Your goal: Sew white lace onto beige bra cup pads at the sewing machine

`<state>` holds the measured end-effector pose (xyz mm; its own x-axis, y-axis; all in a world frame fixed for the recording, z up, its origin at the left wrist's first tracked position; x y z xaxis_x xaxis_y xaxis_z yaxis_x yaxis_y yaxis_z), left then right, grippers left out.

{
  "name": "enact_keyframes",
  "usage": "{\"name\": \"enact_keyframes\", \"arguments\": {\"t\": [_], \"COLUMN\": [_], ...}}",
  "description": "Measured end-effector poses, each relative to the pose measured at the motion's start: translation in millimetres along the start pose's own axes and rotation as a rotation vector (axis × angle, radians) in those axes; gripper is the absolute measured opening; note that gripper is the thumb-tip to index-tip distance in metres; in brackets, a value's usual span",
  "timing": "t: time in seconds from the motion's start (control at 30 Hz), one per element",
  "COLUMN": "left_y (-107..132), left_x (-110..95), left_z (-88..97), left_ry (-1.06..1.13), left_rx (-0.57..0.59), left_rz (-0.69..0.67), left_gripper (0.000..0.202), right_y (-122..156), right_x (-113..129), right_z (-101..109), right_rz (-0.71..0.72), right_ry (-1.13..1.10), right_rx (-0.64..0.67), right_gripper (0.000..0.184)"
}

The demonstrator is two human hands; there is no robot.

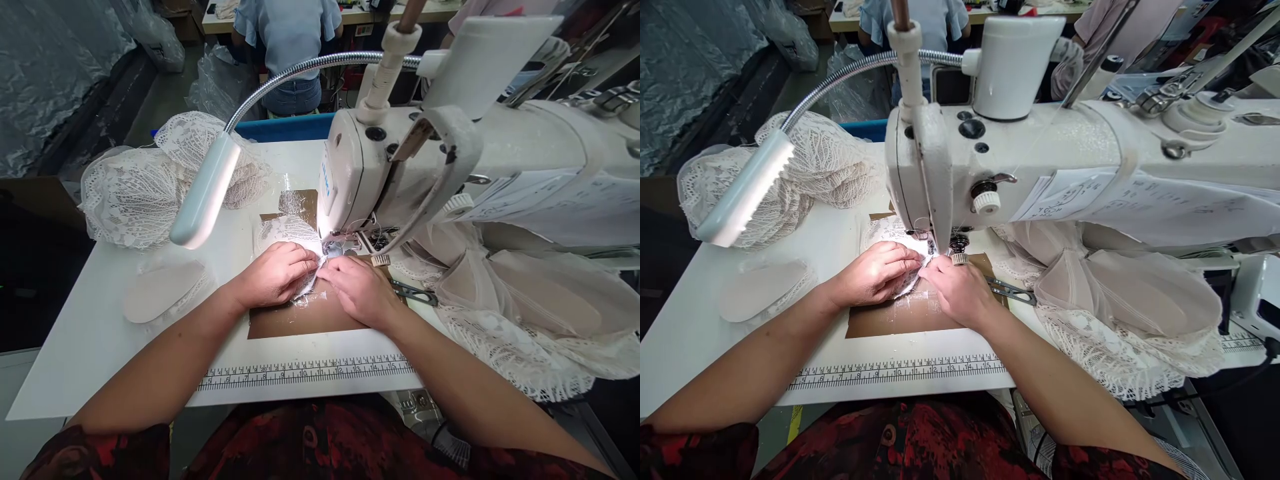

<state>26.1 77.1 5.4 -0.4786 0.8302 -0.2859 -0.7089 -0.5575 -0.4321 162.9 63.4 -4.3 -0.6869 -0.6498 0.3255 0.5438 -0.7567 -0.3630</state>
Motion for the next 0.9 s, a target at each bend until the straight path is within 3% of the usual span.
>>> {"name": "enact_keyframes", "arguments": {"t": [0.1, 0.3, 0.47, 0.63, 0.77, 0.9], "left_y": [0.2, 0.1, -0.4, -0.6, -0.5, -0.4], "left_x": [0.4, 0.9, 1.8, 2.0, 2.1, 0.5], "left_z": [0.0, -0.5, -0.2, -0.5, -0.5, -1.0], "left_ry": [-0.002, -0.011, -0.002, 0.005, 0.009, -0.009], "left_rx": [-0.002, -0.014, -0.054, -0.059, -0.057, -0.039], "left_rz": [0.003, -0.017, -0.025, -0.026, -0.027, -0.033], "left_gripper": [0.031, 0.028, 0.028, 0.027, 0.028, 0.028], "right_y": [0.1, -2.0, -3.1, -5.5, -4.2, -1.1], "right_x": [4.7, -3.2, 3.3, 1.8, 7.7, 2.3], "right_z": [-1.7, 2.0, -3.1, -2.2, -2.8, -1.2], "right_rz": [0.069, -0.069, 0.063, 0.038, 0.118, 0.041], "right_ry": [-0.038, 0.03, -0.038, 0.014, 0.029, 0.13], "right_rx": [0.034, -0.033, 0.007, 0.011, 0.053, 0.03], "right_gripper": [0.038, 0.037, 0.037, 0.033, 0.032, 0.034]}}
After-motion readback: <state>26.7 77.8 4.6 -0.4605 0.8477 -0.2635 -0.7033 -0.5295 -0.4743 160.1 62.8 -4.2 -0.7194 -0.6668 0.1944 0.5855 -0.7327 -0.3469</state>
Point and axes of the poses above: each hand's wrist, its own y-axis away from the middle knuckle, its own z-axis out of the back of the hand, x = y × z, the point moved 6 cm from there along -y, towards the middle knuckle, and after that the axes turned 12 degrees about -x, right-handed, at the moved point
